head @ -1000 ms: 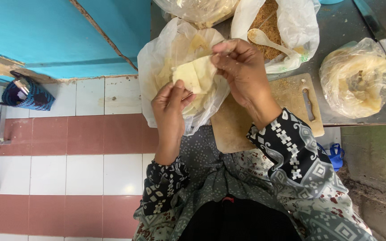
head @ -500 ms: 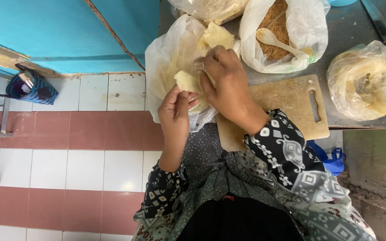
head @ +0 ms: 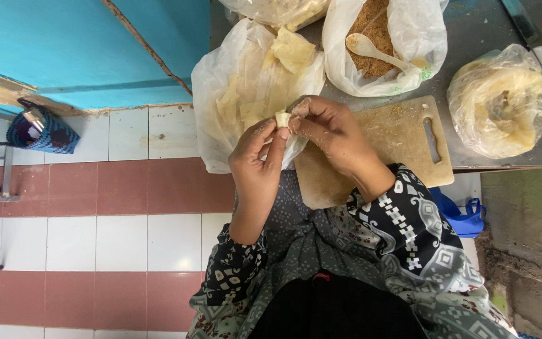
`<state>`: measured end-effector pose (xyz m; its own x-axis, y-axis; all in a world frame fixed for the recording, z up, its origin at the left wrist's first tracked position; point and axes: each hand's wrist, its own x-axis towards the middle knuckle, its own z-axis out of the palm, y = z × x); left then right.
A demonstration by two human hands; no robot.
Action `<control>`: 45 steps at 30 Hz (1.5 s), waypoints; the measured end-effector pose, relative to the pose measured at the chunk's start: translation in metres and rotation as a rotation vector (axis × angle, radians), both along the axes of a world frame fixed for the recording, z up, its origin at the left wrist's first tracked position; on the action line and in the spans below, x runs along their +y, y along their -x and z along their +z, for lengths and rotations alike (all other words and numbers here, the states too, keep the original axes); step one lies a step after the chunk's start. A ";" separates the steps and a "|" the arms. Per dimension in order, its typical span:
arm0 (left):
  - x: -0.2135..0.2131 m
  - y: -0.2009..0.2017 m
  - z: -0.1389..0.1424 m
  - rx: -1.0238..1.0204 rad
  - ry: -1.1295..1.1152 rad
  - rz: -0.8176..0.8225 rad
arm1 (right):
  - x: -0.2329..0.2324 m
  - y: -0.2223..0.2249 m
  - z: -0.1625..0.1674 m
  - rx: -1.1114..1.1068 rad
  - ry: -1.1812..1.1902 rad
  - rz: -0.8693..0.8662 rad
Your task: The person sits on the floor with a cutting board on their lap and wraps dough squares around a filling. They take dough pieces from a plastic bag, place filling in the center using a spoon, fold and pinch the dough closed, and set the finished wrapped pieces into another bag.
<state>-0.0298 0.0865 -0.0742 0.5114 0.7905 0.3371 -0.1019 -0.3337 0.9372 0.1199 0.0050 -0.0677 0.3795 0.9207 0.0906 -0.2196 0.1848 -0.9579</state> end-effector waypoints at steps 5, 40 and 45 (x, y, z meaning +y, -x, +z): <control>-0.003 -0.003 -0.008 0.029 -0.007 0.062 | -0.007 0.007 0.003 0.002 0.000 -0.038; -0.149 0.081 -0.019 -0.477 0.701 -0.285 | -0.196 0.104 -0.039 0.854 -0.441 -0.262; -0.162 0.104 -0.014 -0.471 0.723 -0.343 | -0.251 0.121 -0.039 0.832 -0.453 -0.321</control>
<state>-0.1333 -0.0758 -0.0886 0.6917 0.7202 0.0535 -0.5102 0.4349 0.7420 -0.0008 -0.2456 -0.1068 0.7062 0.7080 0.0002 -0.6642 0.6626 -0.3462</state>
